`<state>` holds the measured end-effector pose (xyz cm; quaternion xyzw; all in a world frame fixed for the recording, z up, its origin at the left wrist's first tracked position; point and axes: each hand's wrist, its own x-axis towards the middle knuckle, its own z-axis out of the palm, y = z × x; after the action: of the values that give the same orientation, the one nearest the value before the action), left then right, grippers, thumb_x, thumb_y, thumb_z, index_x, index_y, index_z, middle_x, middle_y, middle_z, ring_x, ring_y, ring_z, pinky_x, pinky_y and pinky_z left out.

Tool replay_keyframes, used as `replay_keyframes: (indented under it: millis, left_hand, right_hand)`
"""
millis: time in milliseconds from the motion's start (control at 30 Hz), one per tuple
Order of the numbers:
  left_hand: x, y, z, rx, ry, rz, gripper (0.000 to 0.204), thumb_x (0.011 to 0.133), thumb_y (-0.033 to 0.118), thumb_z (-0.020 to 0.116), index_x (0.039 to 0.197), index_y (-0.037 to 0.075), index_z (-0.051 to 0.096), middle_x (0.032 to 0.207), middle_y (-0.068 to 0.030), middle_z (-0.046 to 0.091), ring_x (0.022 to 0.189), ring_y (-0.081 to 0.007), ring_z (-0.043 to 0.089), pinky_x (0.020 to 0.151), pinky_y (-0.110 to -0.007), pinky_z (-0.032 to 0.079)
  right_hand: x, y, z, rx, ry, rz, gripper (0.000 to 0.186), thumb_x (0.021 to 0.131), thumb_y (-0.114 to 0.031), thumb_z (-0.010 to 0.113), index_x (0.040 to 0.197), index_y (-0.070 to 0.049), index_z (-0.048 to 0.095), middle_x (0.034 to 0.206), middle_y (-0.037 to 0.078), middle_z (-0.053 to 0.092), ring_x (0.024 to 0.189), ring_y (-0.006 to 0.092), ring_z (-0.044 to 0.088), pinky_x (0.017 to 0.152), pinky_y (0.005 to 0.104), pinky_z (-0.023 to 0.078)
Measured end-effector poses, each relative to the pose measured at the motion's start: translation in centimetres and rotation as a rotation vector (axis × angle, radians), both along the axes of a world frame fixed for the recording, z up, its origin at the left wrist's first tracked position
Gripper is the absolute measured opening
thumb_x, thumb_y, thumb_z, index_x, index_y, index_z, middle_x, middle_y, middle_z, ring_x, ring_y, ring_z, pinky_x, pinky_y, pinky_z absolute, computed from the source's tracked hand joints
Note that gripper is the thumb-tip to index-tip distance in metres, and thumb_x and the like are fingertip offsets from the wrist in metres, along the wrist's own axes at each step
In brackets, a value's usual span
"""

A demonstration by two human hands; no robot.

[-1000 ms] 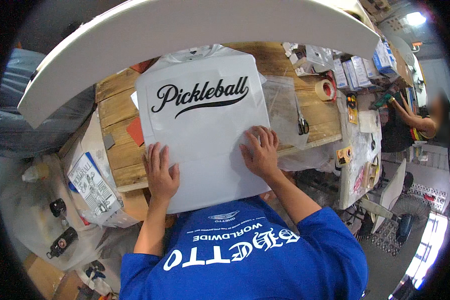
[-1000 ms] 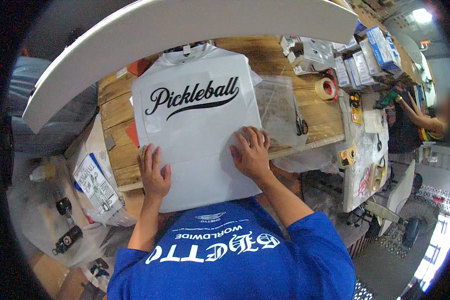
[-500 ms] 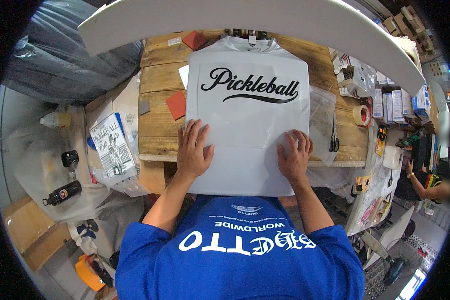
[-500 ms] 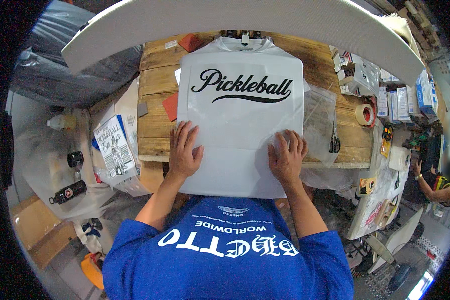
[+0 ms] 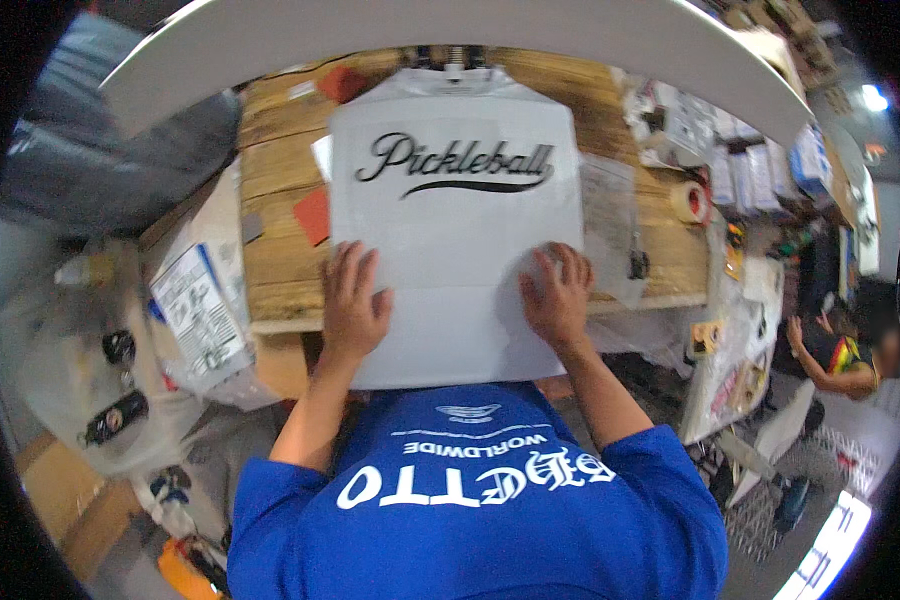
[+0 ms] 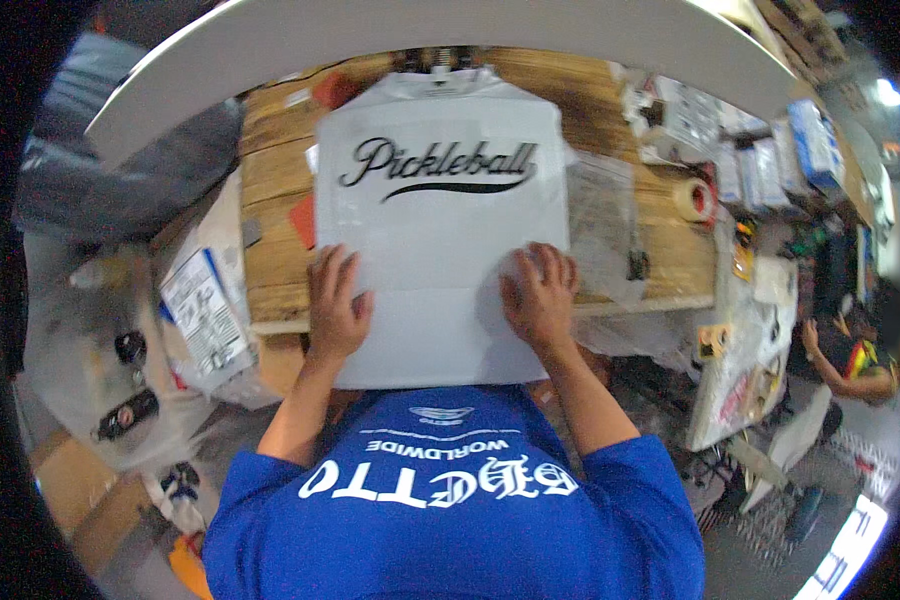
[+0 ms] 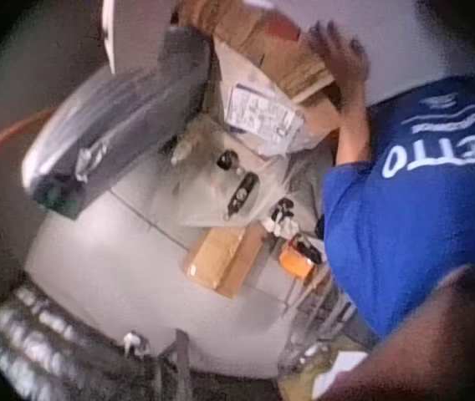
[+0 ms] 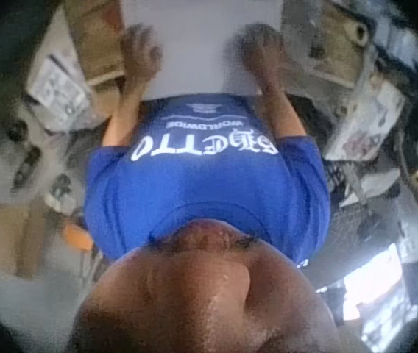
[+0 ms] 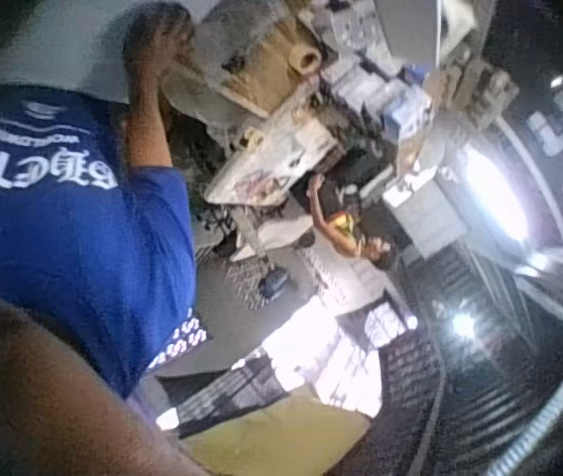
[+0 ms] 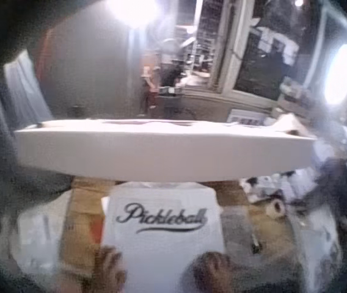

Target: The person places a white t-shirt on a heat press, aligns it, and closes the press to apply a 'Pickleball' graphic. After pressing, the person removes the t-shirt, places it aside, and retrieves a new t-shirt from a nearby box to repeat the process.

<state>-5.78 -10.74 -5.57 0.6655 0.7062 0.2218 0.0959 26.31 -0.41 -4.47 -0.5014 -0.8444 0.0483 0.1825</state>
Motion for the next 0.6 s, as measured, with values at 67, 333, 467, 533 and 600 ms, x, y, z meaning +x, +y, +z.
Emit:
replay_keyframes:
  millis: [67, 333, 467, 533, 600]
  left_hand:
    - [0.1, 0.1, -0.2, 0.044, 0.018, -0.01, 0.058, 0.09, 0.026, 0.063, 0.142, 0.005, 0.051, 0.153, -0.0178, 0.042, 0.146, -0.0404, 0.033, 0.119, -0.062, 0.023]
    - [0.2, 0.1, 0.0, 0.034, 0.025, -0.017, 0.059, 0.09, 0.025, 0.063, 0.143, 0.005, 0.05, 0.154, -0.0178, 0.04, 0.146, -0.0396, 0.032, 0.119, -0.063, 0.021]
    - [0.3, 0.3, 0.6, -0.004, 0.04, 0.0, 0.057, 0.089, 0.025, 0.065, 0.141, 0.006, 0.051, 0.153, -0.0173, 0.039, 0.146, -0.0401, 0.031, 0.118, -0.067, 0.02]
    - [0.1, 0.7, 1.0, -0.073, 0.059, 0.009, 0.055, 0.088, 0.027, 0.067, 0.138, 0.008, 0.052, 0.145, -0.0165, 0.042, 0.142, -0.0393, 0.035, 0.116, -0.071, 0.018]
    - [-0.2, 1.4, 1.3, -0.084, 0.102, 0.015, 0.054, 0.088, 0.027, 0.067, 0.137, 0.009, 0.053, 0.139, -0.0146, 0.046, 0.136, -0.0374, 0.039, 0.117, -0.07, 0.017]
  right_hand:
    - [0.1, 0.0, -0.1, -0.013, -0.006, -0.019, 0.044, 0.086, -0.027, 0.072, 0.126, -0.009, 0.062, 0.136, 0.015, 0.054, 0.131, 0.0367, 0.046, 0.112, 0.0575, 0.03]
    - [0.0, -0.2, 0.1, -0.017, 0.029, -0.031, 0.047, 0.085, -0.024, 0.075, 0.127, -0.01, 0.061, 0.135, 0.015, 0.054, 0.132, 0.0376, 0.045, 0.113, 0.0562, 0.028]
    - [-0.5, 0.2, 0.8, -0.09, 0.007, -0.055, 0.046, 0.083, -0.027, 0.074, 0.125, -0.011, 0.061, 0.135, 0.014, 0.053, 0.131, 0.0368, 0.045, 0.111, 0.059, 0.027]
    - [-0.6, 0.7, 1.4, -0.145, -0.007, -0.058, 0.045, 0.082, -0.029, 0.074, 0.122, -0.011, 0.062, 0.134, 0.013, 0.054, 0.129, 0.0362, 0.046, 0.109, 0.0622, 0.026]
    - [-0.7, 1.3, 1.9, -0.177, -0.056, -0.048, 0.045, 0.082, -0.029, 0.074, 0.122, -0.011, 0.063, 0.131, 0.013, 0.055, 0.127, 0.0354, 0.047, 0.109, 0.0617, 0.027]
